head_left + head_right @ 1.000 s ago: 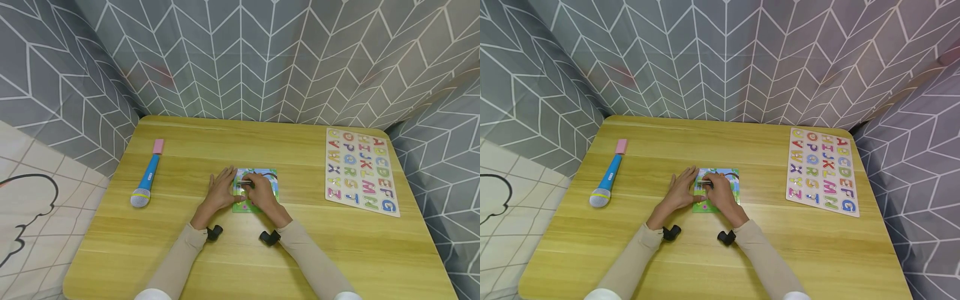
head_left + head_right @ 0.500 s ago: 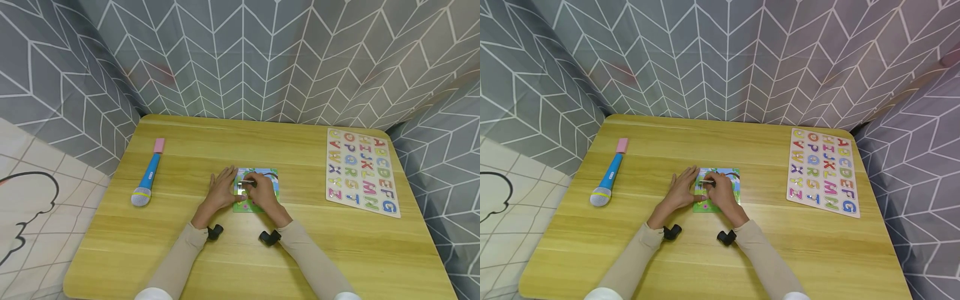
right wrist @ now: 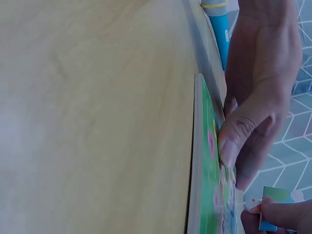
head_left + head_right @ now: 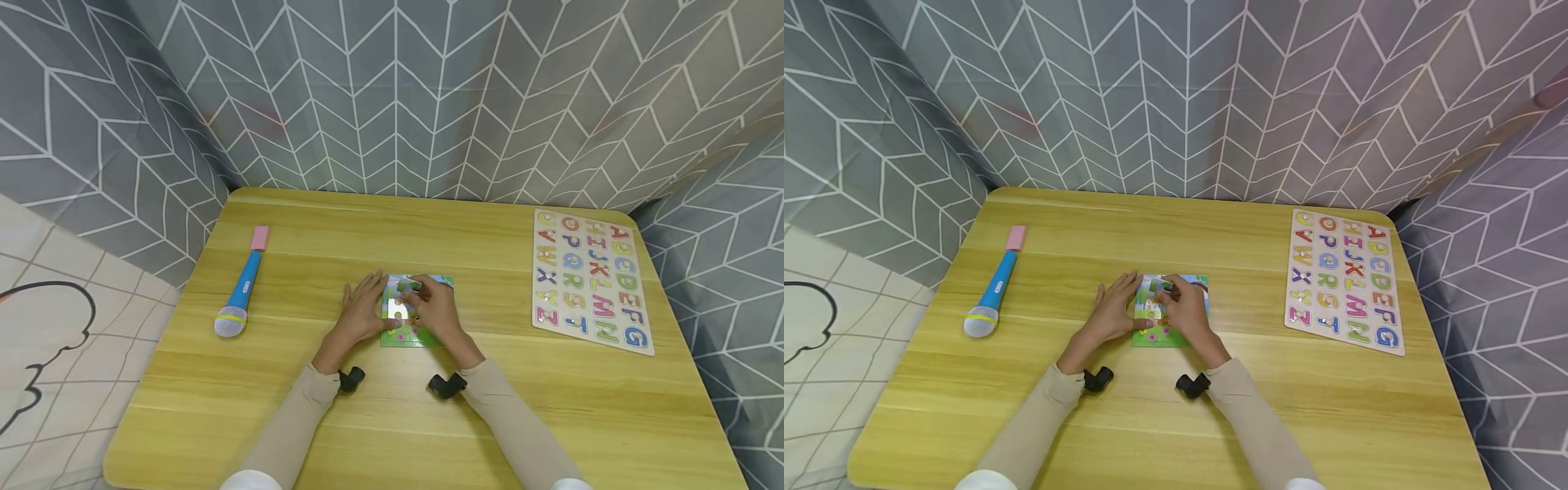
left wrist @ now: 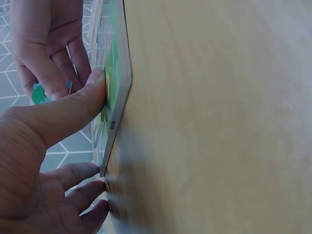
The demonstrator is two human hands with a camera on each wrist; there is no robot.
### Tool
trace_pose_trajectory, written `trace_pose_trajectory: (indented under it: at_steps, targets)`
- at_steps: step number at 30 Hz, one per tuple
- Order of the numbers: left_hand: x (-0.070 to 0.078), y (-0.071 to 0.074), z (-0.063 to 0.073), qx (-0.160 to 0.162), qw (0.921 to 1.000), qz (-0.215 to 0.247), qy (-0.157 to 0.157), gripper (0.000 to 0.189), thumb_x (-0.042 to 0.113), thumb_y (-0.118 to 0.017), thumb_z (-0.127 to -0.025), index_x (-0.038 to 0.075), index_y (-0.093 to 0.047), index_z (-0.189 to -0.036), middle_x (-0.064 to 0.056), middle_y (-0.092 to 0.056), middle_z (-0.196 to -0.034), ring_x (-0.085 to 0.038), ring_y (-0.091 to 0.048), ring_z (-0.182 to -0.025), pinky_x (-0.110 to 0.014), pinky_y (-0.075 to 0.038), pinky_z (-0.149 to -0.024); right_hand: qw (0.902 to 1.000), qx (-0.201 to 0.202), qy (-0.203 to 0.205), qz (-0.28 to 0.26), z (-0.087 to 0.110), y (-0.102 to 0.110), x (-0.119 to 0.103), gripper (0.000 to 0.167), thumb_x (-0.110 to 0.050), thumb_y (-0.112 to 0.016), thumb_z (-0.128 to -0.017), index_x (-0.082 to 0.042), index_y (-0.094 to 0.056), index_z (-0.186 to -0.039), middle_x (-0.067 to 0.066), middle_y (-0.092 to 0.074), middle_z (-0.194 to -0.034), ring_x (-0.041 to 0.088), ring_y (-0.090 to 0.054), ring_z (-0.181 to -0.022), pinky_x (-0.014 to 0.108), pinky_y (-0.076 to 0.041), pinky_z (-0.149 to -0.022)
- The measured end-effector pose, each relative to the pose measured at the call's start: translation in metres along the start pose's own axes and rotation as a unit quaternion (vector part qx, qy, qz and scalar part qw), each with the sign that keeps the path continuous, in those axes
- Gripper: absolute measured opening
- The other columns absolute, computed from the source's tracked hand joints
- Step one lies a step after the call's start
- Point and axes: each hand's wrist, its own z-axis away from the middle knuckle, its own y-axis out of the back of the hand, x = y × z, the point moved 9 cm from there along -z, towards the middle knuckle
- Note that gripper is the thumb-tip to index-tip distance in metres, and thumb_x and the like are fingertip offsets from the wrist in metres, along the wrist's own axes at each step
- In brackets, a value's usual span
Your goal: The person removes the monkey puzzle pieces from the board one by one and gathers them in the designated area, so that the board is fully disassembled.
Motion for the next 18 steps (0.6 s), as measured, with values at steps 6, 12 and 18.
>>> trace_pose_trajectory:
  at_steps: [6,12,18]
  targets:
    - [0.0,0.001,0.0,-0.003,1.0,0.001,0.006,0.102,0.042,-0.083,-0.08,0.01,-0.027,-0.159,-0.01,-0.019,-0.169,-0.032,-0.012,-0.159,-0.068,0.002,-0.124,0.9995,0.011,-0.023,-0.02,0.002,0.01,0.011,0.039,-0.009,-0.071,-0.093,-0.006,-0.063,-0.131,0.025,-0.071,-0.11,0.036,-0.073,-0.1,0.041,-0.063,-0.086]
    - [0.0,0.002,0.001,0.002,1.0,0.001,0.0,0.103,0.043,-0.083,-0.079,0.009,-0.028,-0.159,-0.012,-0.02,-0.169,-0.033,-0.013,-0.158,-0.068,0.001,-0.124,0.9994,0.025,-0.02,-0.015,0.003,0.023,0.015,0.044,-0.006,-0.068,-0.094,-0.006,-0.057,-0.137,0.025,-0.072,-0.109,0.037,-0.072,-0.1,0.044,-0.062,-0.088]
    - [-0.001,0.0,0.002,0.001,1.0,0.006,-0.004,0.102,0.044,-0.083,-0.08,0.01,-0.027,-0.159,-0.011,-0.02,-0.169,-0.032,-0.013,-0.159,-0.068,0.002,-0.124,0.9986,0.035,-0.037,-0.014,0.007,0.038,0.021,0.048,-0.004,-0.071,-0.092,-0.006,-0.055,-0.137,0.023,-0.074,-0.103,0.036,-0.073,-0.096,0.041,-0.063,-0.085]
